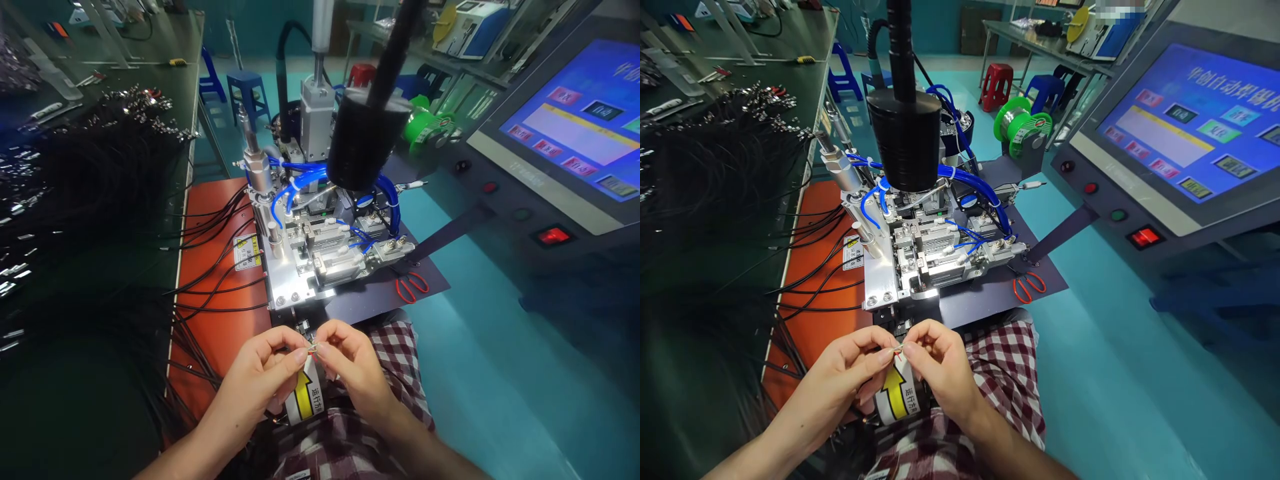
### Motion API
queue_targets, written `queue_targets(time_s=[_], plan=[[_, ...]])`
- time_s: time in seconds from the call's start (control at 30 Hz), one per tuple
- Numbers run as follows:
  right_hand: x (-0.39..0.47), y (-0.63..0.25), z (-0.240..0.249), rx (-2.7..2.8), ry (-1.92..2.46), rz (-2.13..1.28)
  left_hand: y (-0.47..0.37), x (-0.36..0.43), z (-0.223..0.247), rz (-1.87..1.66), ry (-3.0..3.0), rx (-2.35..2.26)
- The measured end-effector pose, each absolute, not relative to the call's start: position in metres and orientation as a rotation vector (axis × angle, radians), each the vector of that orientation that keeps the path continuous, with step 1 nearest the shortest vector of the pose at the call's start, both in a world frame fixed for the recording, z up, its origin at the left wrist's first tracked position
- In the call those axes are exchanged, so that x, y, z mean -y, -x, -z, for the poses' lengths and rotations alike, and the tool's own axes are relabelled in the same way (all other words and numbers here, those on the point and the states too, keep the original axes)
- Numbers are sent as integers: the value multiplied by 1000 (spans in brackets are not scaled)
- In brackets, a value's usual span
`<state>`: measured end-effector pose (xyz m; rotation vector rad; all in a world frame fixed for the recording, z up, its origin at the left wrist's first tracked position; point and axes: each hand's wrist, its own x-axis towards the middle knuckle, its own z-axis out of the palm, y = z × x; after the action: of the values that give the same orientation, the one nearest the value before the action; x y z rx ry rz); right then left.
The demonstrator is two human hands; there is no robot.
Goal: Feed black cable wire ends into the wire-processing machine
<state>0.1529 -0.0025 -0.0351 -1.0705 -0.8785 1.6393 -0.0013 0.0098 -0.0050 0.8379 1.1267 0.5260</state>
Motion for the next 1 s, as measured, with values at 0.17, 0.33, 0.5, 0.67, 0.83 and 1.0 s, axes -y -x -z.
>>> queue_targets(time_s=[0.17,0.33,0.5,0.67,0.83,1.0], plan=[[1,-157,35,981,1069,-1648,2,-11,8,-494,-863,-1111],[0,-161,37,984,1002,-1717,1,-12,7,-483,-853,-1119],[2,-160,38,889,938,-1727,0,-13,4,-477,-835,-1131],[0,-157,37,871,954,-1750,0,-12,2,-490,-811,-1137],[0,-157,38,841,937,-1767,1,-12,4,-478,-793,-1126],[1,-159,37,838,920,-1777,1,-13,3,-475,-782,-1121]])
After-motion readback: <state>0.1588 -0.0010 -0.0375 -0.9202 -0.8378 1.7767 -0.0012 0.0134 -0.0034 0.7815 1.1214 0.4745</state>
